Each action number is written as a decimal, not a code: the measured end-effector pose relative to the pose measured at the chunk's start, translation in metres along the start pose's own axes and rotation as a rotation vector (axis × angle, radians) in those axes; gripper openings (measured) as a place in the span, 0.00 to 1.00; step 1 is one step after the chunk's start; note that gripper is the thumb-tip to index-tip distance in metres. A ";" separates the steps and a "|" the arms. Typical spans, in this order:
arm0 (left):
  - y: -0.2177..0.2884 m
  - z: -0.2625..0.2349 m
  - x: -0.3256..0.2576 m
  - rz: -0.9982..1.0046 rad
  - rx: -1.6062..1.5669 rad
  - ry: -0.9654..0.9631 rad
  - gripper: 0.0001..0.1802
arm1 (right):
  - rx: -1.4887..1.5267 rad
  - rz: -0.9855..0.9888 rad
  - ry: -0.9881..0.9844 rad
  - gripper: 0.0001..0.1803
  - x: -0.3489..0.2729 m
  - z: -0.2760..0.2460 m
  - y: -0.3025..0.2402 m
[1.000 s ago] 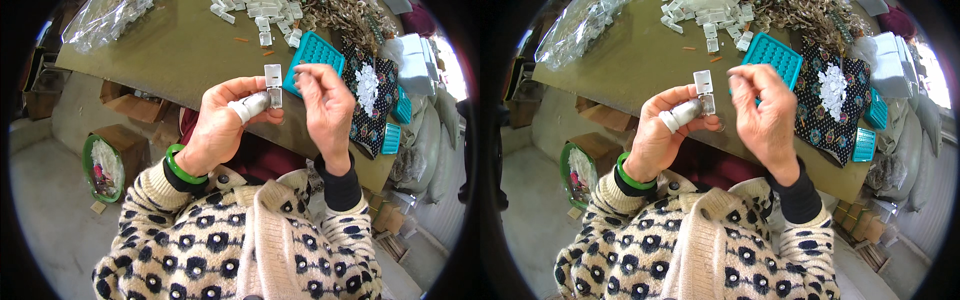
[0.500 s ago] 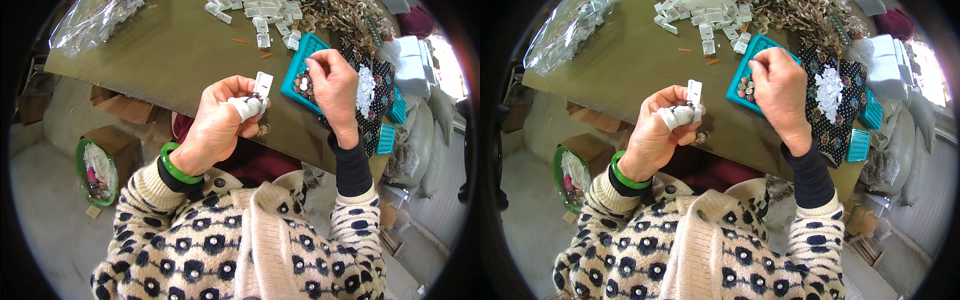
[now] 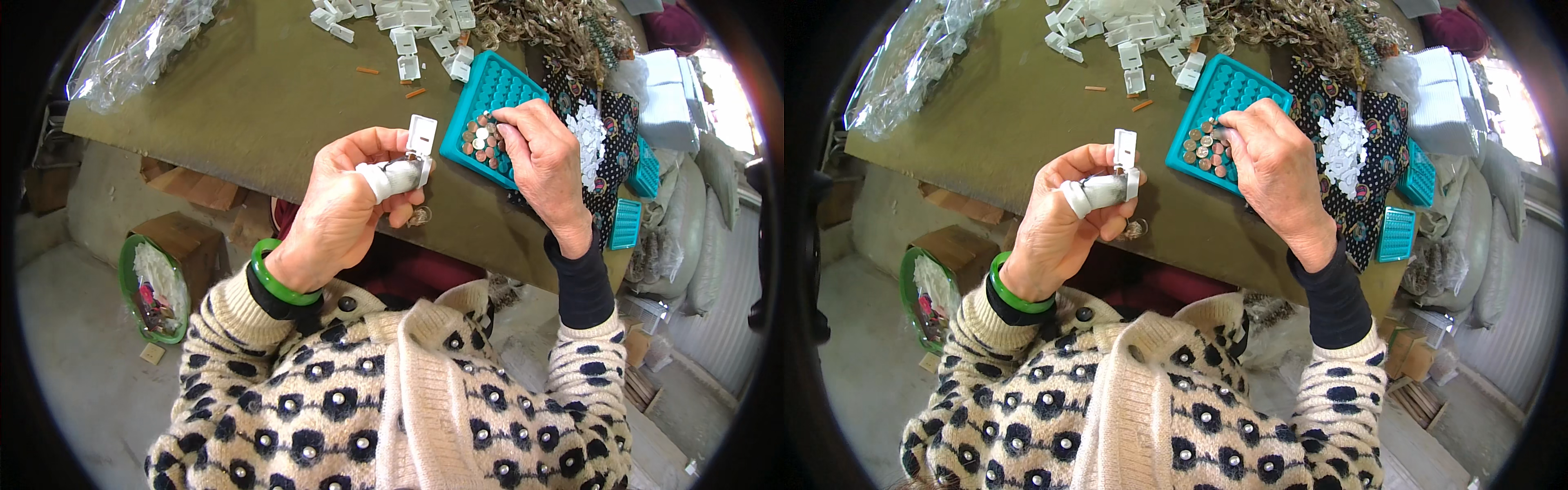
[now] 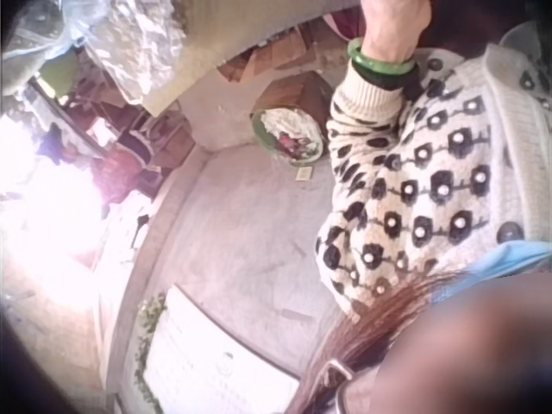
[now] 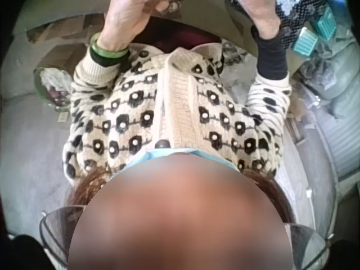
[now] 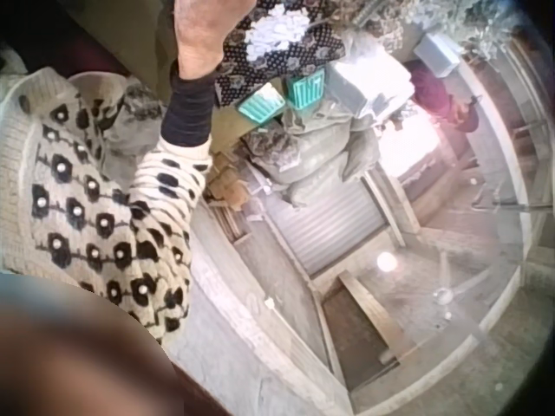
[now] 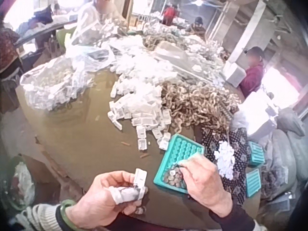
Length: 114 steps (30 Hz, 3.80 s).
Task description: The person repeatedly picks small white plastic housings and metal pins from a table and a blue tray, inserts the pins into the housings, and places the assembled units back on the table. The process is repeated continuously with both hands.
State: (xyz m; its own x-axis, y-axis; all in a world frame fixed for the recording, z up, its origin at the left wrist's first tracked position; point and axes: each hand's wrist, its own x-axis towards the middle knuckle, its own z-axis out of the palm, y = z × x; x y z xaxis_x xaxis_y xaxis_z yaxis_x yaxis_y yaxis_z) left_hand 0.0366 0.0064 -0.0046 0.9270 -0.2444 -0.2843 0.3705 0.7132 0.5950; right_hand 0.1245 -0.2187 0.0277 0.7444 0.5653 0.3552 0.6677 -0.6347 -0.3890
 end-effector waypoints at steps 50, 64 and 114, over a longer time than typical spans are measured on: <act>-0.009 0.007 0.004 0.119 0.031 -0.028 0.10 | -0.006 -0.067 0.180 0.12 0.004 0.006 -0.020; -0.007 0.001 0.012 0.088 -0.065 -0.147 0.19 | -0.120 -0.182 -0.047 0.08 0.012 0.000 0.014; -0.014 0.003 -0.005 0.164 -0.003 -0.188 0.10 | 1.083 0.469 0.110 0.15 -0.011 0.021 -0.074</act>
State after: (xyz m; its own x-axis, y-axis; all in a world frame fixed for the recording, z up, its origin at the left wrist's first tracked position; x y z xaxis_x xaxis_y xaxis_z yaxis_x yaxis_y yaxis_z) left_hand 0.0267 -0.0042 -0.0091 0.9692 -0.2431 -0.0390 0.2144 0.7554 0.6192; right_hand 0.0669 -0.1665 0.0346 0.9487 0.3142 0.0363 0.0254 0.0389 -0.9989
